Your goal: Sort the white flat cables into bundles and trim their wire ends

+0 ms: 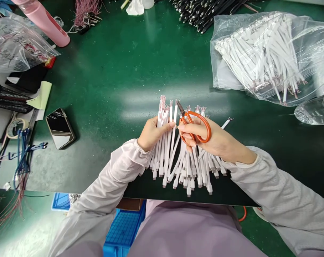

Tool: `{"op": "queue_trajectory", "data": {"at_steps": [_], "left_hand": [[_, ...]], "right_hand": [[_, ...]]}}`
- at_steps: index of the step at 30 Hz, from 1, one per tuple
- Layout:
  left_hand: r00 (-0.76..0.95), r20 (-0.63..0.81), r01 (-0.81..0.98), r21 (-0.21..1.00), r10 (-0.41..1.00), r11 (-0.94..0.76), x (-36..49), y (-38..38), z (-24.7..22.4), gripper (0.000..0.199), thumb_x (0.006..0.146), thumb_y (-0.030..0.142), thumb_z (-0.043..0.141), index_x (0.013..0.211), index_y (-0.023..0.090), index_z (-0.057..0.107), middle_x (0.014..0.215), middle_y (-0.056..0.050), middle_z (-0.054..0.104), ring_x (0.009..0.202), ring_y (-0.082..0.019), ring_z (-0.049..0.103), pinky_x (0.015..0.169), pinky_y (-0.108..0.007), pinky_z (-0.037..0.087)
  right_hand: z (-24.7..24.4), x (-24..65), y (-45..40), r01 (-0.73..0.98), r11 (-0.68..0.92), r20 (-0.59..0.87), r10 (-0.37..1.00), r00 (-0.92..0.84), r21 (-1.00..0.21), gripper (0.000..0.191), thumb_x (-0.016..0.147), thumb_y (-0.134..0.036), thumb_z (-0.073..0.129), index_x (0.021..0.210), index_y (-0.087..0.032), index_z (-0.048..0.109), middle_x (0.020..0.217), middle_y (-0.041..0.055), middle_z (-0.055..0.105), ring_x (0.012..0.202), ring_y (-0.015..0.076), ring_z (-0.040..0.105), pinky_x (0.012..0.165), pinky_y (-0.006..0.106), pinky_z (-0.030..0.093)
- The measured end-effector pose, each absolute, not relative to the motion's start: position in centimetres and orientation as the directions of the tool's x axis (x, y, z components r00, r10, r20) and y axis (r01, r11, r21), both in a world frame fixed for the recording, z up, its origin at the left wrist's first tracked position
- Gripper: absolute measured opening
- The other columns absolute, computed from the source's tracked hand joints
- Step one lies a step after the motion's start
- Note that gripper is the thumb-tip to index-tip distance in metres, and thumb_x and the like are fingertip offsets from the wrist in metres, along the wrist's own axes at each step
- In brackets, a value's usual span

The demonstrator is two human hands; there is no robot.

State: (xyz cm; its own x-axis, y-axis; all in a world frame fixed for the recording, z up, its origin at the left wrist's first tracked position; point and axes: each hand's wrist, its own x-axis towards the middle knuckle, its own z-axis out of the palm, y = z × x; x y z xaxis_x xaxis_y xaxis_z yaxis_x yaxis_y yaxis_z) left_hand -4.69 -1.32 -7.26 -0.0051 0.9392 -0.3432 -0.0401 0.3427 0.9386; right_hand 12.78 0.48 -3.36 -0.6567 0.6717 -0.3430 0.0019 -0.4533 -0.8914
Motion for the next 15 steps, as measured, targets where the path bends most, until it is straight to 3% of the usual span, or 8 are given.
{"op": "queue_trajectory", "data": {"at_steps": [7, 15], "left_hand": [[-0.005, -0.311, -0.019, 0.95, 0.95, 0.311, -4.59, -1.41, -7.17, 0.031, 0.066, 0.039, 0.078, 0.078, 0.014, 0.063, 0.076, -0.002, 0.067, 0.067, -0.014, 0.059, 0.066, -0.027, 0.046], [-0.045, -0.243, 0.068, 0.967, 0.969, 0.246, -4.57, -1.4, -7.36, 0.029, 0.069, 0.039, 0.077, 0.076, 0.015, 0.062, 0.072, 0.0, 0.065, 0.065, -0.014, 0.057, 0.063, -0.026, 0.044]], "right_hand": [[-3.22, 12.77, 0.53, -0.01, -0.461, -0.341, 0.672, -0.658, -0.888, 0.025, 0.082, -0.033, 0.064, 0.065, -0.019, 0.052, 0.048, -0.0054, 0.043, 0.041, 0.0091, 0.04, 0.04, 0.025, 0.045], [-3.85, 12.99, 0.46, 0.022, -0.439, -0.345, 0.675, -0.652, -0.898, 0.024, 0.083, -0.032, 0.061, 0.066, -0.018, 0.053, 0.046, -0.0051, 0.047, 0.04, 0.0103, 0.048, 0.043, 0.025, 0.044]]}}
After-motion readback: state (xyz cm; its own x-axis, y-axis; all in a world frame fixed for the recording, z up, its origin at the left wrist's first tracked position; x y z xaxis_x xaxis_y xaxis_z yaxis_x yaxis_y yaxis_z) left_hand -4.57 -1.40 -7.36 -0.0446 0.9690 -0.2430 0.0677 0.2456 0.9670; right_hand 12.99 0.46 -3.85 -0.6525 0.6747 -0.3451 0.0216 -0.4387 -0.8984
